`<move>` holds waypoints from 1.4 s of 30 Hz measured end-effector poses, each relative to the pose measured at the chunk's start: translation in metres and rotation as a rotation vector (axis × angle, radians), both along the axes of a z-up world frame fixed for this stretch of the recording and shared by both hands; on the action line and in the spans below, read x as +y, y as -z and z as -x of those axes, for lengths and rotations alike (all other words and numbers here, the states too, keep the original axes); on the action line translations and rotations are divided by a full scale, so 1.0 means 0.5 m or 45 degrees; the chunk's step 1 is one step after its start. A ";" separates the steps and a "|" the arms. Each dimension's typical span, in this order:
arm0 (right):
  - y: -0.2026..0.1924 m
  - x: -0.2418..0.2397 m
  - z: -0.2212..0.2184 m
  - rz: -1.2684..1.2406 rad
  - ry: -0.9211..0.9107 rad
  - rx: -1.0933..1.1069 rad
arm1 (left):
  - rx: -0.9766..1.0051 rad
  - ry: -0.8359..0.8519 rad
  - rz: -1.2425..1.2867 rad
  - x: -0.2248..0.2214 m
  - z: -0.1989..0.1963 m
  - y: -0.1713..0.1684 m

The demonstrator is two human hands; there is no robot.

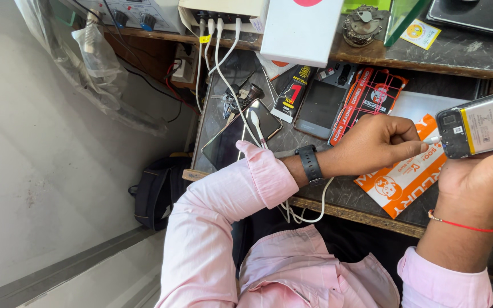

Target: The person uses a heat gun to warm the back of a disassembled smartphone, then inspects the internal components. They connect a charging cable to the device and use tweezers to manipulate a small internal connector. The person also briefly handles a separate smartphone screen with a cracked display.

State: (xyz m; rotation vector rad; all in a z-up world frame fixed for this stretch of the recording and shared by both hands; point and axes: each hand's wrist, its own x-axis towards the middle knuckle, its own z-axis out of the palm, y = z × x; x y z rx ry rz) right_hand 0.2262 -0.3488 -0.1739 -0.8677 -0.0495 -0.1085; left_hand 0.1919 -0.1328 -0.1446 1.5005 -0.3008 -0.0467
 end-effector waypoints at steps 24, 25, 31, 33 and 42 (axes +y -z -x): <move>-0.080 0.063 0.021 0.205 0.089 -0.156 | 0.064 -0.071 0.121 0.015 0.004 -0.033; -0.089 0.069 0.023 0.217 0.085 -0.165 | 0.093 -0.060 0.159 0.010 -0.001 -0.022; -0.111 0.080 0.026 0.269 -0.033 -0.215 | 0.170 0.094 0.524 -0.010 -0.026 0.045; -0.104 0.071 0.015 0.061 -0.106 -0.109 | 0.192 0.190 0.640 -0.003 -0.033 0.052; -0.057 0.007 0.026 -0.231 -0.464 -0.051 | 0.493 0.791 0.890 0.015 -0.004 0.022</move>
